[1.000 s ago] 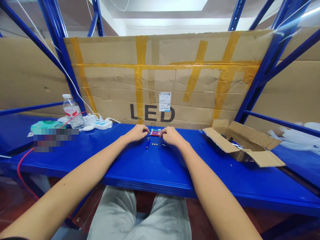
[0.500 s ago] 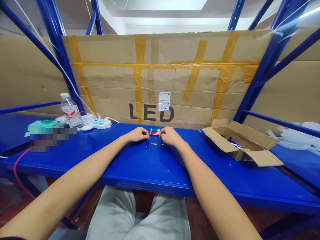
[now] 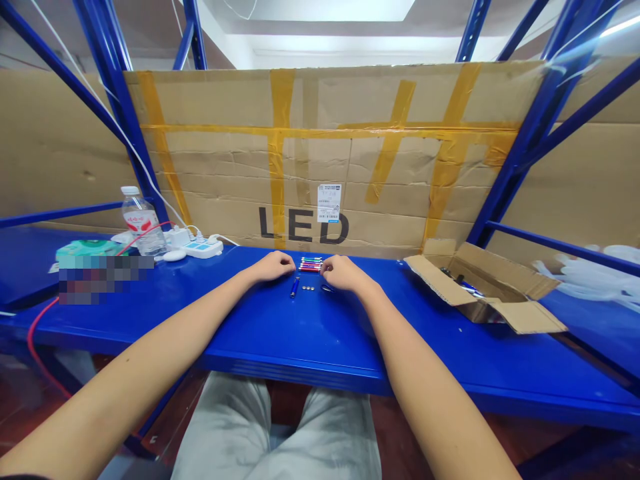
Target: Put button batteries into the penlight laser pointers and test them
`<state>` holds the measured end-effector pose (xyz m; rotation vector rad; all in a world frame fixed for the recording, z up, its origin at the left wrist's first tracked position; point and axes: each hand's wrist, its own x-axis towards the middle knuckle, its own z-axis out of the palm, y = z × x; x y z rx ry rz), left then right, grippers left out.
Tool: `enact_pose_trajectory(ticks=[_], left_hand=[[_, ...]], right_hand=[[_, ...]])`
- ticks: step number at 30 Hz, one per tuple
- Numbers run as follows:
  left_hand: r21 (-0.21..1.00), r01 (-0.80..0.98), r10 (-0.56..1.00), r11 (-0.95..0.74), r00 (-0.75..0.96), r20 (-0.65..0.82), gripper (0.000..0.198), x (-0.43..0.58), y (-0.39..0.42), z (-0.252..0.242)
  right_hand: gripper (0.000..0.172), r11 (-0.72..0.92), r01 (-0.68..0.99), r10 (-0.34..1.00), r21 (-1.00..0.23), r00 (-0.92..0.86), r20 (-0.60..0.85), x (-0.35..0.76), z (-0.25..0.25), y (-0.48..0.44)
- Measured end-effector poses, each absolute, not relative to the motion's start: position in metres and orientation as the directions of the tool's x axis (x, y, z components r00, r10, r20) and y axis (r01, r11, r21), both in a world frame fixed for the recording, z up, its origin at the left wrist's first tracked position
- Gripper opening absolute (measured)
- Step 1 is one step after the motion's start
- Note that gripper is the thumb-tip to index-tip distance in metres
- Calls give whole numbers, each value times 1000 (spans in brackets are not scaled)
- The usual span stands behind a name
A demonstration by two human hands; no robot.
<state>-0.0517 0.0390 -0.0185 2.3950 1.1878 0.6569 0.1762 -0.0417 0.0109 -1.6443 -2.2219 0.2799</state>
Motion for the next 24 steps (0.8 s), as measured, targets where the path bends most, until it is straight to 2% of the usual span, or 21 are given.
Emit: enact_pose_trajectory(ticks=[3, 5, 11, 16, 21, 24], left_hand=[[460, 701, 837, -544, 486, 250, 16, -56, 44, -22], [434, 722, 842, -539, 480, 246, 16, -57, 46, -24], [394, 744, 841, -540, 491, 226, 22, -56, 44, -22], [398, 738, 838, -545, 491, 238, 30, -55, 40, -19], [441, 671, 802, -597, 481, 355, 38, -46, 32, -15], [390, 622, 733, -678, 539, 415, 47, -34, 28, -12]], right_hand=[[21, 280, 899, 955, -336, -296, 6, 181, 13, -44], [19, 285, 899, 948, -334, -315, -41, 183, 13, -43], [15, 322, 858, 917, -400, -387, -92, 185, 11, -41], [15, 337, 849, 904, -406, -412, -112, 185, 11, -41], [16, 320, 852, 902, -415, -407, -140, 186, 15, -43], [13, 323, 833, 893, -449, -426, -147, 188, 16, -44]])
